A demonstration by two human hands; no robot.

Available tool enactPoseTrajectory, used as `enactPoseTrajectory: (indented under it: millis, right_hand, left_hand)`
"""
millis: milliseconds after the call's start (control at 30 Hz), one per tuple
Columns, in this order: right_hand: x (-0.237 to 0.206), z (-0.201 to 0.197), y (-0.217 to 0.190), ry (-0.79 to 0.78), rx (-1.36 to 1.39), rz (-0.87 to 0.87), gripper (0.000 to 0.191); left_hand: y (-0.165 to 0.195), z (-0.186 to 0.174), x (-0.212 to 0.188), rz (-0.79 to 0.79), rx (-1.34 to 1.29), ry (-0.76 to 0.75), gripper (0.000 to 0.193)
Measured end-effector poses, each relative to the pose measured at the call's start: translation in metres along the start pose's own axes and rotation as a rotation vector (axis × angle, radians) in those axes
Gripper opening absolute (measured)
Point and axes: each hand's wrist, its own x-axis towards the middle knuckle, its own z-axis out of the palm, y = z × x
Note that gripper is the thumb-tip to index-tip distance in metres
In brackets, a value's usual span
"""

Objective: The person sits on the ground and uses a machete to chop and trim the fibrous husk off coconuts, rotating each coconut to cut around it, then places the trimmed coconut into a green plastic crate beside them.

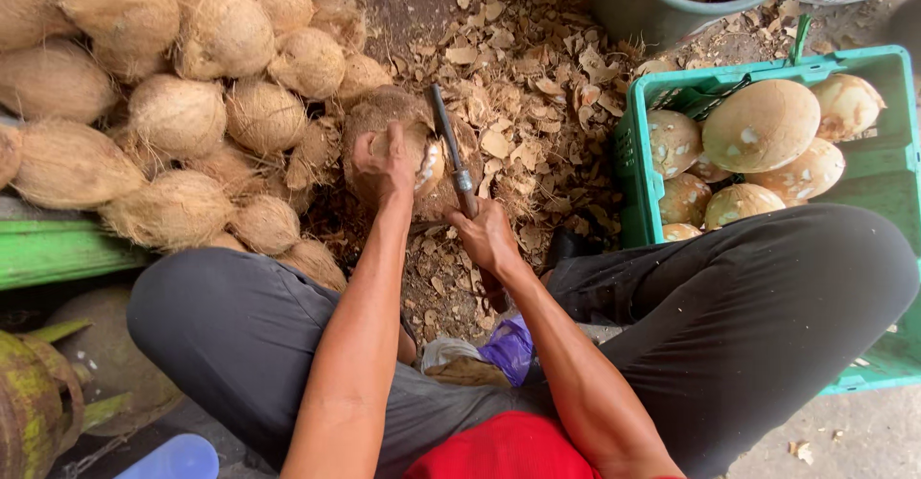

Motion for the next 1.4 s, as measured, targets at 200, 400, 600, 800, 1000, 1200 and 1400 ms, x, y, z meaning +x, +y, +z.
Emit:
enactPoseTrajectory:
  millis: [200, 400, 600, 800, 1000, 1200, 1400]
  right_hand:
    - [0.006, 0.006, 0.005, 0.173, 0.169, -0.281, 0.040]
    - [0.018, 0.019, 0.031, -0.005, 0.025, 0.196, 0.017]
    - [0.015, 0.006, 0.032, -0.075, 0.004, 0.100, 0.019]
    - [-0.005, -0.004, -0.012, -0.034, 0.062, 0.109, 0.012]
    - [0.004, -0.016, -0.014, 0.084, 0.281, -0.249, 0.035]
    - [0.016, 0.013, 0.047, -0.022, 0.147, 0.087, 0.035]
    - [0.025, 0.016, 0.063, -0.077, 0.054, 0.231, 0.031]
  left_hand:
    - [-0.002, 0.000, -0.001, -0.150, 0.025, -0.029, 0.041]
    - [-0.008, 0.007, 0.000, 0.160, 0.005, 0.092, 0.047]
    - [-0.004, 0.002, -0.004, -0.083, -0.007, -0.042, 0.040]
    - [0.007, -0.010, -0.014, -0.053, 0.057, -0.023, 0.042]
    - [-0.005, -0.008, -0.007, -0.065, -0.002, -0.059, 0.039]
    - [-0.028, 0.015, 0.016, -0.009, -0.039, 0.059, 0.041]
    - [-0.034, 0.001, 0.017, 0.128, -0.083, 0.046, 0.048]
